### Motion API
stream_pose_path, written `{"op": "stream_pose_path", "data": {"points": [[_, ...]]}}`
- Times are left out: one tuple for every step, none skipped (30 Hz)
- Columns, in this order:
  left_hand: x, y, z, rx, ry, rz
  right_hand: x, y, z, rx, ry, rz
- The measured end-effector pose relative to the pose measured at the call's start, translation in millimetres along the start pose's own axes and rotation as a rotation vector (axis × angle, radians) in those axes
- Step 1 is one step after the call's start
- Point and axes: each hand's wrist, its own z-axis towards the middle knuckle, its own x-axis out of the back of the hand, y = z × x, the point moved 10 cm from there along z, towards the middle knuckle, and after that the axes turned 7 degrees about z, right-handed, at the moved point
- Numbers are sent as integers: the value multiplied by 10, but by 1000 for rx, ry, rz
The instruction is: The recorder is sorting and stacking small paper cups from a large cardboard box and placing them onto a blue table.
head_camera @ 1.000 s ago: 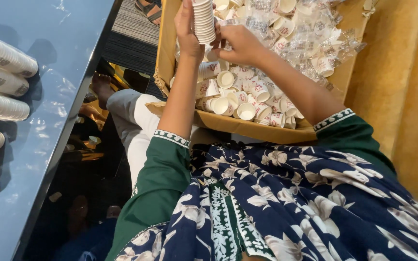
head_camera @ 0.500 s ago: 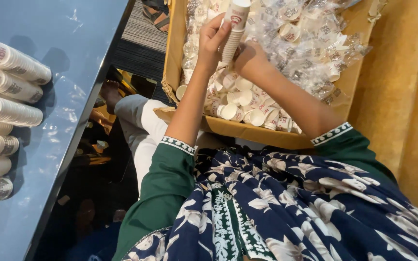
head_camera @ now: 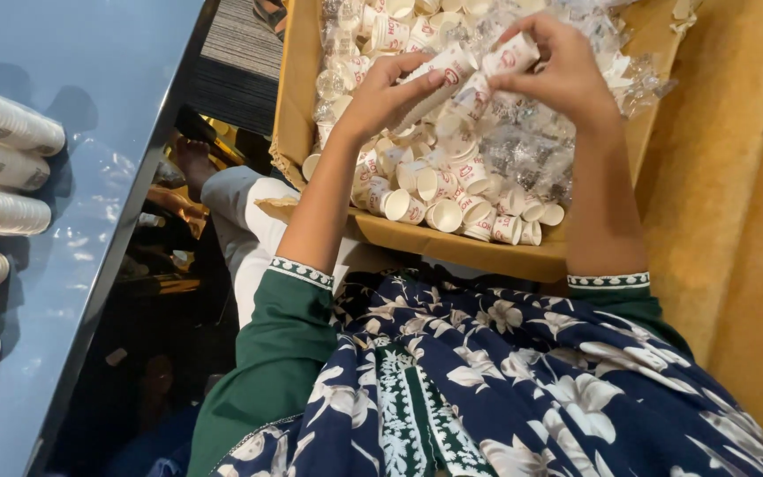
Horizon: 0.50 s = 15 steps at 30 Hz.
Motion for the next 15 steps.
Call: {"op": "stream_pose_path", "data": {"points": [[23, 42, 0, -35, 39, 69, 105, -23, -24, 119, 19, 139], [61, 104, 9, -73, 76, 141, 228, -53, -44, 244, 37, 280], [63, 65, 30, -64, 67, 146, 271, 88, -48, 241, 46, 290], [77, 71, 45, -99, 76, 143, 384, 234, -56, 238, 115, 373], [101, 80, 53, -135, 84, 139, 484, 381, -65, 235, 185, 455], [82, 78, 63, -131, 79, 135, 416, 350, -38, 229, 190, 456], [58, 101, 65, -153, 63, 146, 311, 312, 0, 223, 161, 493], [40, 109, 52, -175, 52, 157, 190, 283, 45, 218, 127, 531], [22, 105, 39, -170, 52, 153, 90, 223, 48, 212, 126, 533], [-6, 87, 35, -141, 34, 142, -53, 130, 70, 208, 77, 470], [-34, 72, 25, -113, 15, 130, -200, 37, 87, 204, 27, 407], [-24, 23, 38, -112, 20, 126, -269, -111, 85, 201, 22, 405], [19, 31, 39, -163, 65, 168, -364, -306, 73, 238, -15, 390], [71, 50, 37, -217, 111, 214, -461, -509, 70, 279, -54, 374], [74, 46, 47, -217, 119, 213, -495, -451, 77, 280, -61, 373]]}}
